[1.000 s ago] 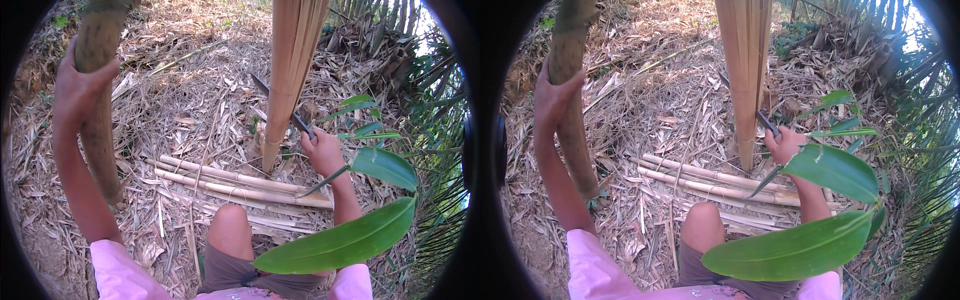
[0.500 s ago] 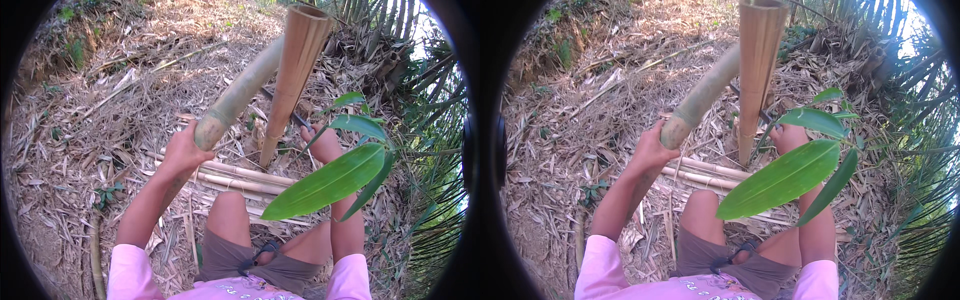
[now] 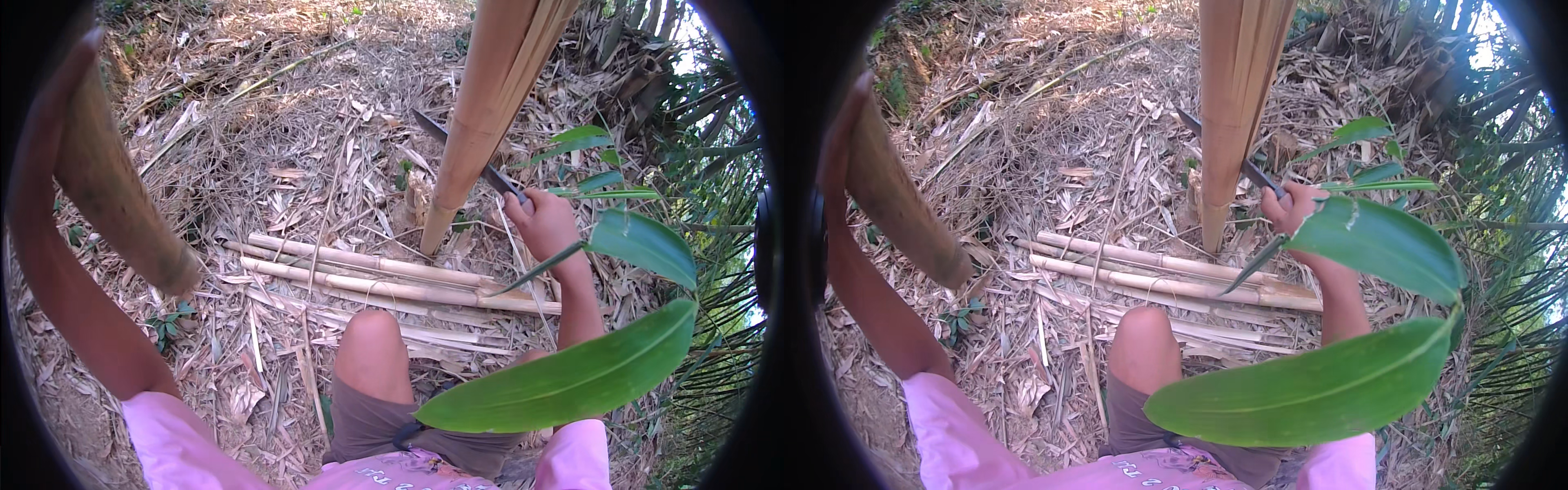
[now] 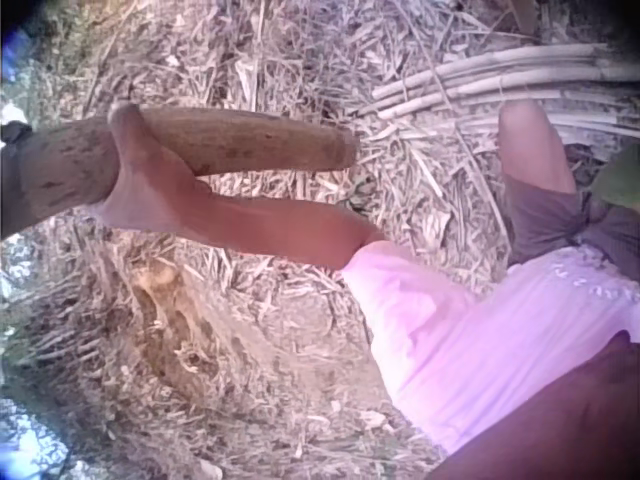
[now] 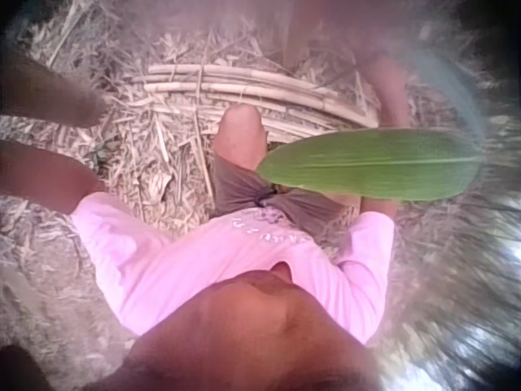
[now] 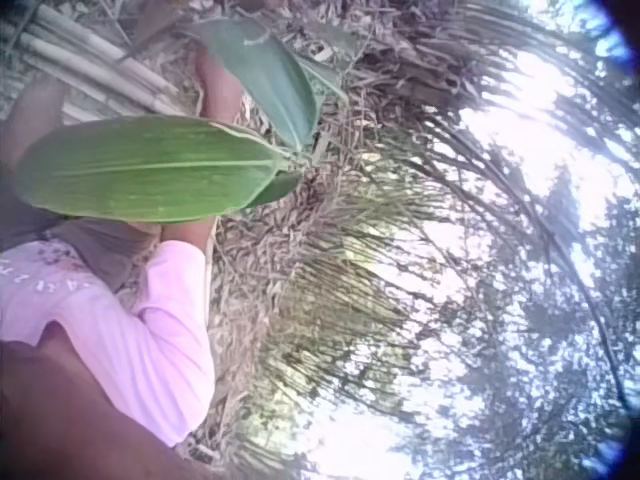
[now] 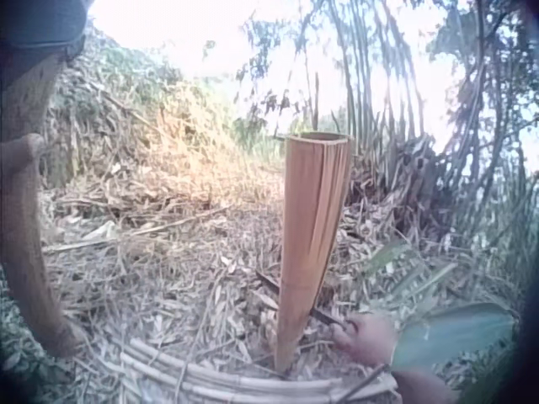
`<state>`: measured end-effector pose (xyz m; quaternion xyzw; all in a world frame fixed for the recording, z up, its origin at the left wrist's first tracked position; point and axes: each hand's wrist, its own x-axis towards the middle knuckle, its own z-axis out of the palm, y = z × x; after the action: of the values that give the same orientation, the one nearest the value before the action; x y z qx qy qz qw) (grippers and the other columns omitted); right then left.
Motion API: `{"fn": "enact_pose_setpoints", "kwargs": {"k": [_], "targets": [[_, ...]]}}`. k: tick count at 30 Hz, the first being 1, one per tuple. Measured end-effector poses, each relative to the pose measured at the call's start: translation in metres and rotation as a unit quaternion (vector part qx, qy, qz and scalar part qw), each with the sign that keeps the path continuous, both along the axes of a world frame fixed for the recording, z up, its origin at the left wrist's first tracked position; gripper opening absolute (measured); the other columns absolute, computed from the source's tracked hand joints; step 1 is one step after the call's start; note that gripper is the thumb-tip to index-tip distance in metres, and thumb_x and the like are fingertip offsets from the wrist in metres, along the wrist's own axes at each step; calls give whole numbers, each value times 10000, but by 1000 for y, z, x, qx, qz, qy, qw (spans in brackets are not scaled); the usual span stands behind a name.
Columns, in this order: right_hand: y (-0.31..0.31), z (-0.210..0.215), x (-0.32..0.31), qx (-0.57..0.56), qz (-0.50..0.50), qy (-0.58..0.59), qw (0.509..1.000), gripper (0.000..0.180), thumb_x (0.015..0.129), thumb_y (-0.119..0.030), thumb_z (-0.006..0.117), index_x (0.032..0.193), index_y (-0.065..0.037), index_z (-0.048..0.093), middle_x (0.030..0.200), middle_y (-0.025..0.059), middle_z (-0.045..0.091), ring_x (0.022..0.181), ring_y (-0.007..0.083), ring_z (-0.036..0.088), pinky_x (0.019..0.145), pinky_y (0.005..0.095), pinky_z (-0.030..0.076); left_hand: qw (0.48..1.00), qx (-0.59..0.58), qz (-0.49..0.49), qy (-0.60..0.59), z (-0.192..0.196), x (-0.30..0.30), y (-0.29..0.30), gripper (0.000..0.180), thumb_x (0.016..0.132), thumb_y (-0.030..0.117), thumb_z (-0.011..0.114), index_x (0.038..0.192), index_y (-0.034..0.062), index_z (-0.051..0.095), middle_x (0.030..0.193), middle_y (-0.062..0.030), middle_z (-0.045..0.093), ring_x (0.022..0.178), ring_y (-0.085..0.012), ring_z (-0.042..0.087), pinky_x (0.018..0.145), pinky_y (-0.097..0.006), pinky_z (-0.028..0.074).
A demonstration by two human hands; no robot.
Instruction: The person splits pieces of bamboo into thinner strips using a machete while sitting on the ground.
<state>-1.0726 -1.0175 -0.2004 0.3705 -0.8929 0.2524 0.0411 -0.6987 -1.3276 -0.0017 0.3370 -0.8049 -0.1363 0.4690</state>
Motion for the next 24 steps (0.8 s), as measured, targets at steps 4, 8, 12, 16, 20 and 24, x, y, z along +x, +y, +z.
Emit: {"fn": "enact_pose_setpoints", "kwargs": {"k": [4, 8, 12, 16, 20, 24], "targets": [[4, -8, -6, -13, -15, -64, 998, 386, 915, -343, 636, 831, 32, 681, 590, 162, 566, 510, 263, 533, 554, 393, 435, 990, 75, 7, -121, -154, -103, 66, 1038, 579, 248, 862, 1423, -71, 349, 1169, -274, 620, 1087, -359, 616, 949, -409, 492], [11, 1, 4, 41, 52, 87, 994, 391, 920, -351, 631, 835, 25, 695, 635, 198, 609, 575, 336, 597, 624, 432, 490, 980, 158, -116, -35, -411, -121, 105, 1111, 622, 314, 858, 1467, -109, 274, 1213, -348, 597, 1185, -404, 596, 1022, -458, 475], [33, -22, -8, 39, -25, 11, 999, 410, 890, -410, 665, 865, -5, 722, 703, 230, 654, 660, 371, 656, 677, 457, 516, 847, 332, -166, -381, -336, -108, 121, 946, 607, 310, 864, 1363, -98, 467, 1231, -296, 625, 1141, -370, 629, 1009, -429, 466], [48, -31, 23, -65, -23, 63, 996, 363, 864, -398, 691, 835, -38, 734, 705, 206, 664, 673, 372, 666, 662, 475, 509, 856, 336, -126, -371, -295, -86, 103, 862, 605, 305, 860, 1305, -56, 511, 1149, -275, 655, 1077, -372, 656, 945, -418, 515], [50, -28, 29, -55, 3, 51, 997, 393, 857, -425, 685, 796, -39, 721, 684, 194, 664, 641, 367, 661, 647, 468, 510, 916, 344, -100, -180, -294, -65, 79, 728, 666, 203, 816, 1283, -46, 520, 1096, -205, 675, 971, -280, 686, 859, -384, 556], [35, -35, 35, -44, -23, 30, 998, 409, 867, -441, 673, 778, -42, 709, 666, 197, 657, 612, 377, 654, 643, 477, 510, 930, 354, -71, -65, -255, -59, 70, 653, 702, 191, 778, 1259, -40, 525, 1059, -162, 670, 920, -233, 679, 812, -360, 560]]}}
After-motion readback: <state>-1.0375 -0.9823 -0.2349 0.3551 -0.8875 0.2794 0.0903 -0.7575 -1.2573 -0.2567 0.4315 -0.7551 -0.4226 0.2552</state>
